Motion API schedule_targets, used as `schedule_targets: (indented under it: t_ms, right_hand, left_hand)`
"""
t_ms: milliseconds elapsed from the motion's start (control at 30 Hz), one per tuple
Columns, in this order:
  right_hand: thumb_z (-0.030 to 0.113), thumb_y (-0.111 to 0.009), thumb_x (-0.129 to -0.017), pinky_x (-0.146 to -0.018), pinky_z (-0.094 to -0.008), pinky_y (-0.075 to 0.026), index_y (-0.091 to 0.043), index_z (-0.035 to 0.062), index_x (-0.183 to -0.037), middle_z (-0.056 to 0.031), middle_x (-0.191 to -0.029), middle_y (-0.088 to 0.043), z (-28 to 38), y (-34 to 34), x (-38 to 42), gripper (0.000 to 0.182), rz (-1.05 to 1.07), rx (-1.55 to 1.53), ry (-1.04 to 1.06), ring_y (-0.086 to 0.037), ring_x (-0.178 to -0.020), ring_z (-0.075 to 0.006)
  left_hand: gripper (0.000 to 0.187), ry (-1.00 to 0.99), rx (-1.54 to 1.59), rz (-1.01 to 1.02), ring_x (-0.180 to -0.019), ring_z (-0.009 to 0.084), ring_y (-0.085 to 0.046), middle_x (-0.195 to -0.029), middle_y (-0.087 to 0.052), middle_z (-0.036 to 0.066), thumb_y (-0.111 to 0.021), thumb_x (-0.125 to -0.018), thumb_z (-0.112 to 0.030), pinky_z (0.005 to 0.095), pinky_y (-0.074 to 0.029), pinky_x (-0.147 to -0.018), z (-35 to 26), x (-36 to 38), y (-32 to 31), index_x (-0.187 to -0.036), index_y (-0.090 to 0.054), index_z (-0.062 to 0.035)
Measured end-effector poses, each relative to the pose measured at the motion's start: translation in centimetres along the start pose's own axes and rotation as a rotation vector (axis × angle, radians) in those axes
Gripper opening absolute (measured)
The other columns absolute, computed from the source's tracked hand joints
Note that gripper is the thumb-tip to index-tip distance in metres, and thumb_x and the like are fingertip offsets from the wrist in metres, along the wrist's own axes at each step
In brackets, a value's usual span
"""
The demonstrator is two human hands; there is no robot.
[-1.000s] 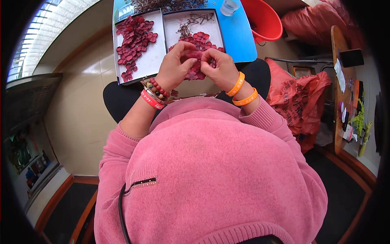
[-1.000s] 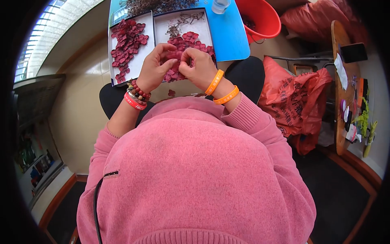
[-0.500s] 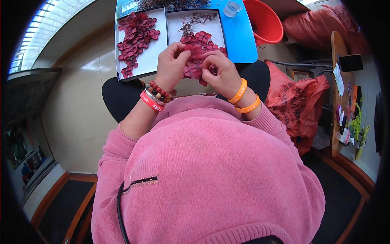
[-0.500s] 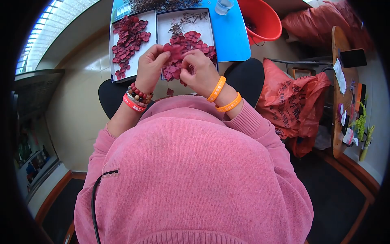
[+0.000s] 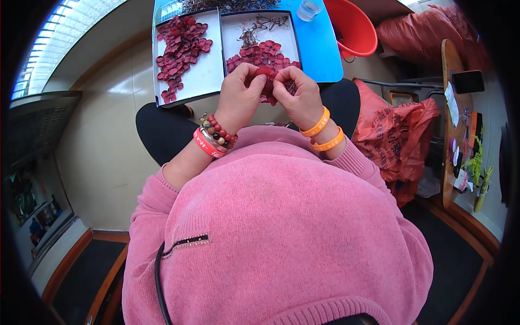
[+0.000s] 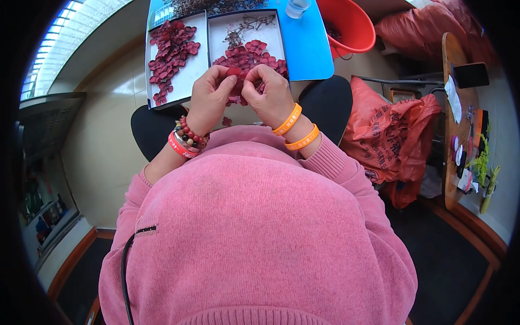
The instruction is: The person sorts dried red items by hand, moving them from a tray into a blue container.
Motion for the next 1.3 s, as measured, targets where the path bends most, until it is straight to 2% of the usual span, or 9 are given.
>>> schedule_targets:
  t_ms: [367,667,967,1300]
  right_hand:
    - [0.004,-0.061,-0.077,-0.056,-0.027,-0.045,-0.057,0.0007,-0.081,-0.008,-0.071,-0.059,0.89,-0.01,0.5,0.006,-0.057,0.035,0.029,-0.055,-0.06,-0.0148]
    - [0.004,-0.062,-0.078,-0.056,-0.0259,-0.045,-0.058,0.001,-0.082,-0.0073,-0.072,-0.059,0.73,-0.25,0.67,0.006,-0.05,-0.053,0.029,-0.055,-0.061,-0.0123]
    - [0.001,-0.062,-0.075,-0.056,-0.0278,-0.046,-0.058,0.001,-0.08,-0.01,-0.073,-0.058,0.71,-0.28,0.63,0.007,-0.129,0.05,0.127,-0.056,-0.06,-0.0188]
    - [-0.002,-0.063,-0.073,-0.058,-0.0294,-0.047,-0.059,0.0014,-0.08,-0.0107,-0.078,-0.059,0.61,-0.2,0.39,0.009,-0.15,0.125,0.23,-0.058,-0.065,-0.0214]
  left_hand:
    - [0.013,0.012,0.007,0.005,-0.069,0.006,-0.057,-0.084,-0.061,0.002,-0.054,-0.091,-0.009,0.0199,-0.047,-0.062,-0.68,0.41,-0.11,-0.099,-0.058,0.0009]
    - [0.013,0.009,0.017,-0.016,-0.068,0.0059,-0.056,-0.083,-0.061,0.002,-0.054,-0.091,-0.009,0.0197,-0.047,-0.061,-0.3,0.27,-0.13,-0.099,-0.058,0.0006]
    - [0.012,0.006,0.038,0.002,-0.07,0.0054,-0.056,-0.085,-0.061,0.002,-0.053,-0.092,-0.008,0.0196,-0.047,-0.062,-0.57,0.37,-0.32,-0.099,-0.058,0.0002]
    - [0.01,0.017,0.063,0.012,-0.071,0.006,-0.056,-0.084,-0.06,0.002,-0.054,-0.091,-0.007,0.0204,-0.048,-0.064,-0.22,0.19,-0.3,-0.097,-0.057,0.0002]
Point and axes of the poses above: each hand's wrist, its own x-axis away from the middle knuckle, its own y-axis out of the back of the hand, z = x × y, the point moved 2 cm from there along -x, towards the middle knuckle
